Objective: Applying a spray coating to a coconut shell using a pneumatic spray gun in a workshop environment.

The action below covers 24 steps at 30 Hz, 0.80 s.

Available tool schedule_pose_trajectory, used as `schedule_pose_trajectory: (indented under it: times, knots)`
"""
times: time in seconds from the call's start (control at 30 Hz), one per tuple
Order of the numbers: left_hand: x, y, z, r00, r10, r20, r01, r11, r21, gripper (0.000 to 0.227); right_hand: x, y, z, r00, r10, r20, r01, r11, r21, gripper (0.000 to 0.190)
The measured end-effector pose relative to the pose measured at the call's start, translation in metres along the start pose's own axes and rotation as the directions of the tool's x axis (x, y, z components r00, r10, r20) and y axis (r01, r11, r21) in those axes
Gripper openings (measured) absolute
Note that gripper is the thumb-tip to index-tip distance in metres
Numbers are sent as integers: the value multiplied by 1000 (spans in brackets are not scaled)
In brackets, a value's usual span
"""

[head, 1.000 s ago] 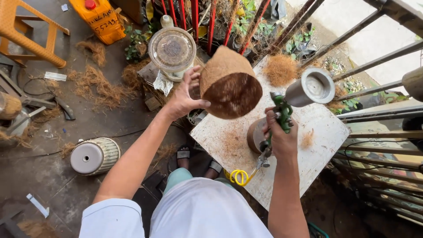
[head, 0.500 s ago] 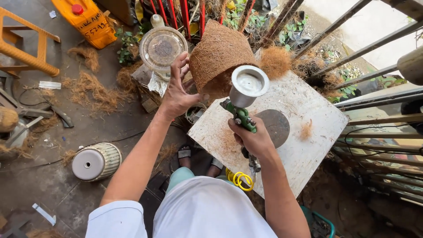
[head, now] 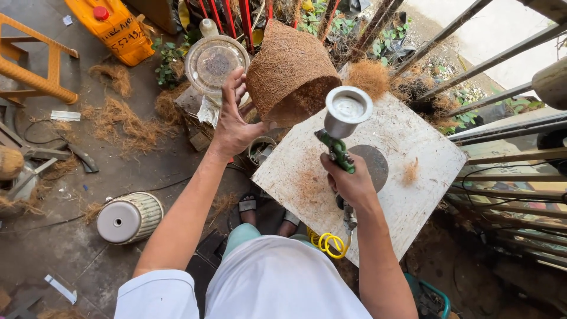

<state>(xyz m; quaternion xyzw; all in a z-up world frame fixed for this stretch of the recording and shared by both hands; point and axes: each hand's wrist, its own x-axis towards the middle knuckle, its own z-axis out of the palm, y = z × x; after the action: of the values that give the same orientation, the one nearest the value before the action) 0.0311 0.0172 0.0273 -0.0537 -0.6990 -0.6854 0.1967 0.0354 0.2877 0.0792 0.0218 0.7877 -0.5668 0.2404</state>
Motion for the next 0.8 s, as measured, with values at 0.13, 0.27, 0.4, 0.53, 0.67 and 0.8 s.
schedule_pose_trajectory:
  times: [0.13, 0.27, 0.4, 0.53, 0.67, 0.8]
  knots:
    - [0, -1, 3, 1000, -2, -10, 2, 1000, 25, 113, -2, 6, 5, 995, -25, 98, 20, 998, 56, 31]
    - [-1, -3, 1, 999, 14, -31, -13, 999, 41, 113, 1, 11, 4, 995, -29, 92, 28, 1000, 12, 30]
    - [-1, -6, 1, 998, 25, -50, -23, 999, 34, 114, 8, 15, -6, 1000, -19, 7, 19, 1000, -10, 31]
    - [-2, -2, 3, 998, 24, -56, -22, 999, 42, 113, 10, 21, -16, 995, -92, -26, 91, 995, -31, 36]
    - [-3, -6, 5, 998, 22, -65, -18, 997, 73, 110, 3, 14, -12, 998, -55, -25, 54, 998, -35, 34]
    - [-1, -7, 10, 997, 17, -79, -8, 994, 109, 108, 3, 14, -6, 999, -45, -1, 45, 997, -56, 33]
